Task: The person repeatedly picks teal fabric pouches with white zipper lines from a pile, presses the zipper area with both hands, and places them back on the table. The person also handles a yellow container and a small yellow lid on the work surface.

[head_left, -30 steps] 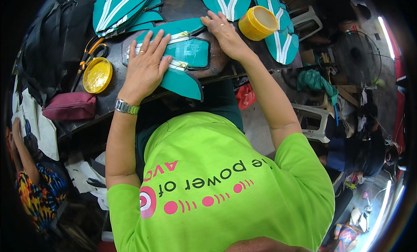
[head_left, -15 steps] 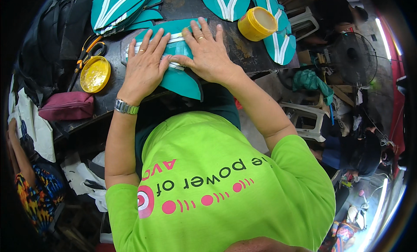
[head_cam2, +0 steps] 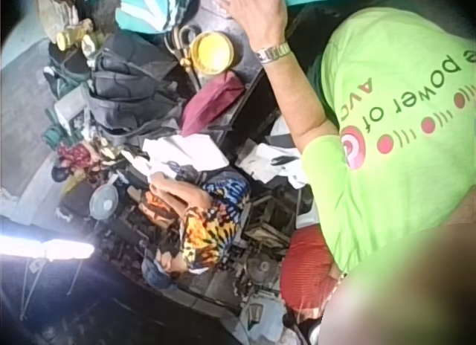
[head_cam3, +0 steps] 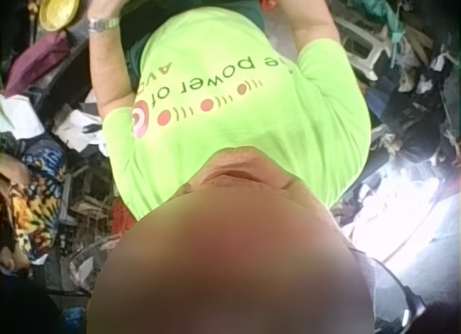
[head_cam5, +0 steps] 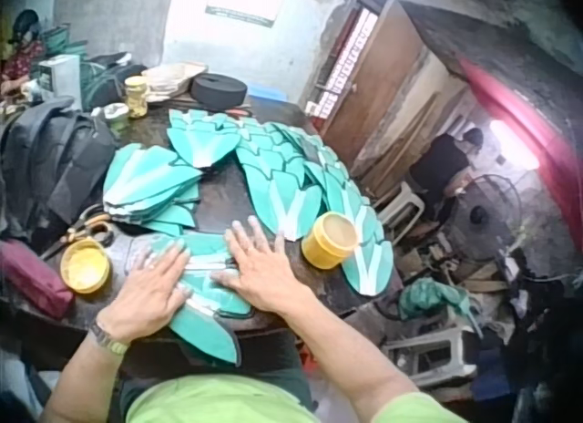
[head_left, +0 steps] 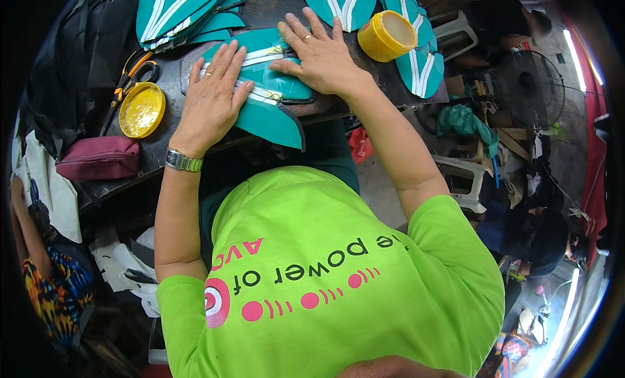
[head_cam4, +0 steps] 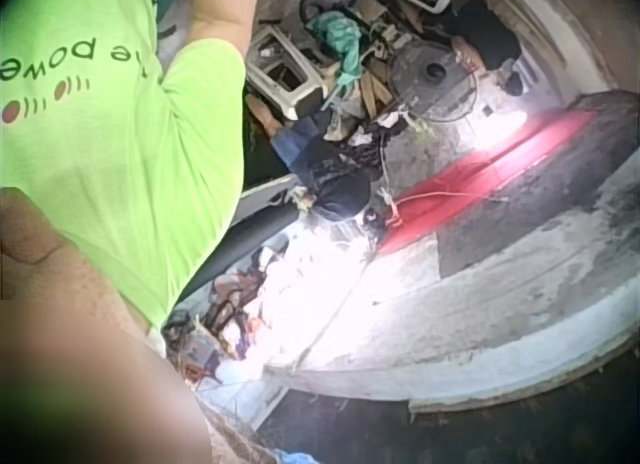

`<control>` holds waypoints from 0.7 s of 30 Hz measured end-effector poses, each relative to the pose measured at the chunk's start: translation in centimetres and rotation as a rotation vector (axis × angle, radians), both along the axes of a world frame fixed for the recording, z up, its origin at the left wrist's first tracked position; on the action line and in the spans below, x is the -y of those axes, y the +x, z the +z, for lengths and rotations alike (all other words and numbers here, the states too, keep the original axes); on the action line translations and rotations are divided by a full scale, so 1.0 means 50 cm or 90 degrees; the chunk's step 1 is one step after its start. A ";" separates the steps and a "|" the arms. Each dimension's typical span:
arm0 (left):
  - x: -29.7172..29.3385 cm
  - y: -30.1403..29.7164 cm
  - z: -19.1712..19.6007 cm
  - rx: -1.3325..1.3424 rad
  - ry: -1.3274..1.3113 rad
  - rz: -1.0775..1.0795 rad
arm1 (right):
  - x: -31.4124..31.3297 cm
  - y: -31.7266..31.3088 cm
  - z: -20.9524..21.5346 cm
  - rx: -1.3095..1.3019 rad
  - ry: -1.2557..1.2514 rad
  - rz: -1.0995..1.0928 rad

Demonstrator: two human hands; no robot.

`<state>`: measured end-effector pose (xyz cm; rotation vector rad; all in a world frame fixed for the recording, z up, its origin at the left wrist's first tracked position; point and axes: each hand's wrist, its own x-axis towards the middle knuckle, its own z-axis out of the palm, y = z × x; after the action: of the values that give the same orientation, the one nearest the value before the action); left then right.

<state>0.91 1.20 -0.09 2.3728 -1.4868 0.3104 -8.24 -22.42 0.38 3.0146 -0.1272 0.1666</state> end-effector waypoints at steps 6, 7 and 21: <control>0.002 -0.003 -0.004 0.013 0.000 0.010 | 0.000 -0.003 0.001 0.002 0.122 0.087; 0.002 -0.003 -0.004 0.012 0.000 0.013 | 0.002 -0.008 0.002 -0.014 0.146 0.083; 0.090 0.032 -0.035 0.078 0.000 0.109 | -0.028 -0.114 0.058 0.079 0.232 0.144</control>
<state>2.51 -3.31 -1.86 2.5268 -1.3353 0.5052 -13.93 -21.03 3.28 3.3749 0.1950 0.3919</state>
